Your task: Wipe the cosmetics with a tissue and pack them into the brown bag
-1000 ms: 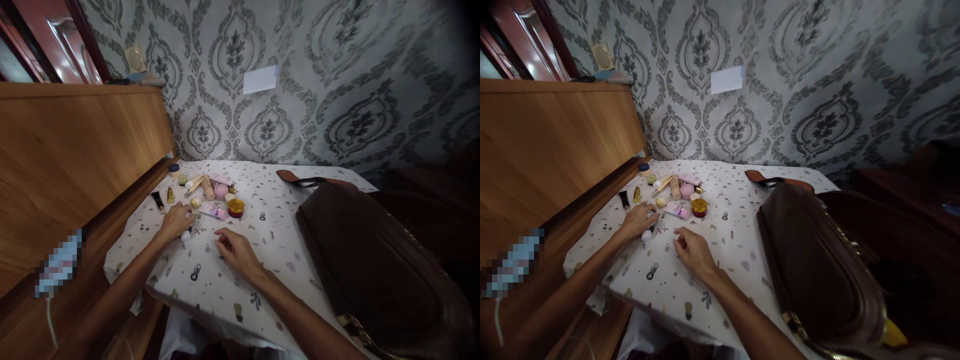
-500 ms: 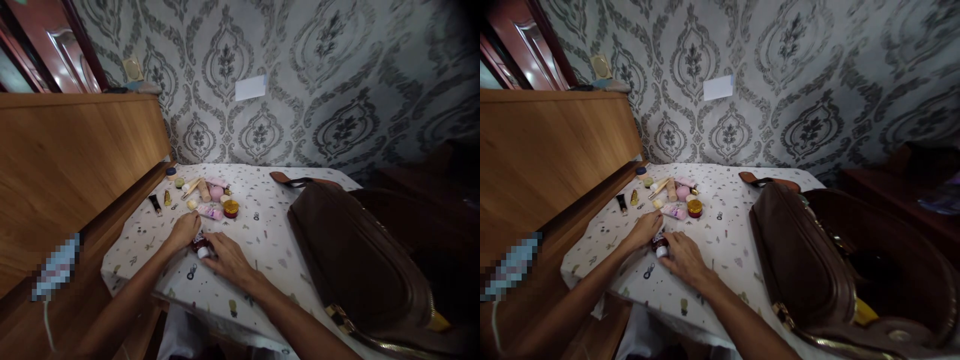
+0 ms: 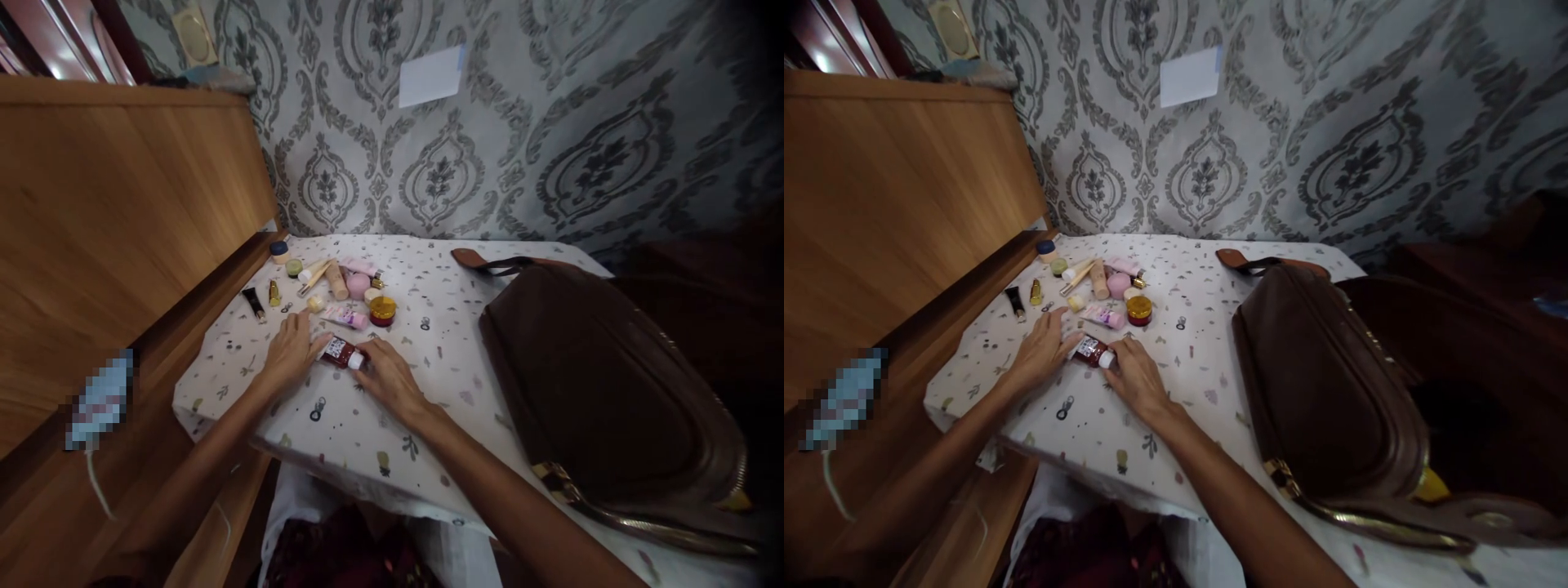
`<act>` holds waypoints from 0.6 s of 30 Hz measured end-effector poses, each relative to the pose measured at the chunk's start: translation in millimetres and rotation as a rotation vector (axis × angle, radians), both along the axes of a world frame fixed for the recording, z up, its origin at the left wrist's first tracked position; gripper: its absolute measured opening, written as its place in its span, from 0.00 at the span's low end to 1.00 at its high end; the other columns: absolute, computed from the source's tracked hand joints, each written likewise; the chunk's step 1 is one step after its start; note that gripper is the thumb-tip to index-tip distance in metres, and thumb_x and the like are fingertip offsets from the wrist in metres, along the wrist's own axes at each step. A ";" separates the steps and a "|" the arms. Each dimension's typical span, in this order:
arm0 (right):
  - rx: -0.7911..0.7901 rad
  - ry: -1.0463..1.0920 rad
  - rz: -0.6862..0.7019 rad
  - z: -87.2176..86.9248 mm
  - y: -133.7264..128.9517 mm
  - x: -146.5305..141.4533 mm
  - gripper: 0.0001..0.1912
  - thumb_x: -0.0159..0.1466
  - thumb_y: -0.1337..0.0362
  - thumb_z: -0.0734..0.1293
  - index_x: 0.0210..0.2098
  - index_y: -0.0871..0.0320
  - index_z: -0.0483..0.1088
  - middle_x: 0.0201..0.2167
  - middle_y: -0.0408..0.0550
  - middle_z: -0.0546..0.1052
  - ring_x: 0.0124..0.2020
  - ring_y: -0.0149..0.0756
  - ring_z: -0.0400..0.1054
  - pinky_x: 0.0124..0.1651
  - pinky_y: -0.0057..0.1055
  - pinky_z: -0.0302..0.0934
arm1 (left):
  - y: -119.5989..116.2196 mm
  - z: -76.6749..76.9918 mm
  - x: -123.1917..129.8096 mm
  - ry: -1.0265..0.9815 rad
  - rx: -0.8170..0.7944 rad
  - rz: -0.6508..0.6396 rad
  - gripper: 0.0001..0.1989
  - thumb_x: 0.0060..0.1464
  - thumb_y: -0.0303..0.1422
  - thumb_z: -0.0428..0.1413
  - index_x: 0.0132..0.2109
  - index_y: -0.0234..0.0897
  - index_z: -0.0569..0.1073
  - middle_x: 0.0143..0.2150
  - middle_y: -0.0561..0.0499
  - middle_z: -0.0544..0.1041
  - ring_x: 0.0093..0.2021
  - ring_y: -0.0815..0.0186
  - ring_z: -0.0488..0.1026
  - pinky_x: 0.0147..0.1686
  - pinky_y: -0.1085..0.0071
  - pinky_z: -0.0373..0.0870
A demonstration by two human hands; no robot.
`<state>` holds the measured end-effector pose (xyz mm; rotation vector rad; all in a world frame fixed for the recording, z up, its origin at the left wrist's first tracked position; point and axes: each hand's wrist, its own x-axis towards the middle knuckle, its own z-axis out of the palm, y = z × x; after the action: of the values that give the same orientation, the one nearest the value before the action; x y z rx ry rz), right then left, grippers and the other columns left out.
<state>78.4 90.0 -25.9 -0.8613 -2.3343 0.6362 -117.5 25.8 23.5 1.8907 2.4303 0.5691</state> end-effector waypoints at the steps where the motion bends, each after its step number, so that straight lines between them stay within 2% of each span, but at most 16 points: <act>1: 0.002 -0.007 0.003 0.4 0.0 0.1 0.12 0.61 0.69 0.69 0.45 0.58 0.71 0.42 0.52 0.74 0.46 0.43 0.67 0.51 0.40 0.64 | -3.8 -0.7 -0.1 0.002 -0.009 0.002 0.29 0.65 0.46 0.50 0.66 0.34 0.58 0.60 0.34 0.68 0.63 0.46 0.66 0.58 0.53 0.66; 4: -0.006 -0.016 0.004 2.6 -0.7 0.8 0.08 0.62 0.68 0.68 0.42 0.57 0.71 0.39 0.50 0.73 0.43 0.41 0.67 0.47 0.36 0.63 | -13.5 -5.2 -2.7 -0.115 -0.017 -0.044 0.27 0.65 0.44 0.49 0.65 0.35 0.57 0.61 0.35 0.68 0.63 0.49 0.66 0.59 0.55 0.65; 7: -0.019 -0.035 -0.001 5.3 -1.3 1.0 0.06 0.63 0.68 0.68 0.40 0.58 0.71 0.38 0.49 0.73 0.41 0.40 0.66 0.45 0.35 0.62 | -19.2 -9.0 -5.5 -0.271 0.010 -0.055 0.23 0.66 0.42 0.48 0.62 0.35 0.57 0.55 0.37 0.73 0.56 0.52 0.72 0.54 0.56 0.69; 10: -0.043 -0.046 -0.005 7.5 -1.6 1.0 0.06 0.63 0.69 0.68 0.41 0.59 0.72 0.37 0.50 0.73 0.40 0.40 0.67 0.45 0.35 0.61 | -19.1 -7.6 -4.6 -0.284 0.134 0.026 0.18 0.65 0.38 0.51 0.57 0.36 0.61 0.47 0.42 0.76 0.49 0.54 0.75 0.49 0.59 0.71; 12: -0.055 -0.046 -0.013 8.1 -1.8 0.9 0.06 0.63 0.70 0.69 0.41 0.59 0.72 0.37 0.50 0.73 0.40 0.40 0.67 0.44 0.34 0.61 | -16.4 -5.1 -0.1 -0.239 0.245 0.018 0.12 0.63 0.35 0.52 0.52 0.38 0.64 0.46 0.45 0.75 0.48 0.56 0.74 0.49 0.61 0.70; 15: -0.053 -0.037 -0.020 7.7 -1.7 0.5 0.07 0.62 0.70 0.69 0.40 0.58 0.72 0.36 0.49 0.73 0.39 0.40 0.67 0.44 0.34 0.61 | -11.2 -4.6 13.2 -0.156 0.338 -0.143 0.08 0.64 0.32 0.51 0.49 0.39 0.69 0.46 0.46 0.74 0.49 0.58 0.72 0.52 0.62 0.70; 18: -0.022 -0.015 -0.018 6.3 -1.0 -0.4 0.05 0.62 0.69 0.69 0.38 0.57 0.71 0.35 0.48 0.73 0.39 0.40 0.66 0.44 0.34 0.60 | -6.5 -9.2 29.4 -0.048 0.308 -0.359 0.10 0.65 0.31 0.49 0.50 0.38 0.71 0.46 0.45 0.73 0.50 0.58 0.70 0.54 0.60 0.69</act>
<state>78.0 89.0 -19.6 -0.8992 -2.3346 0.6513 -88.0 19.3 14.3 2.3200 1.9918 0.9915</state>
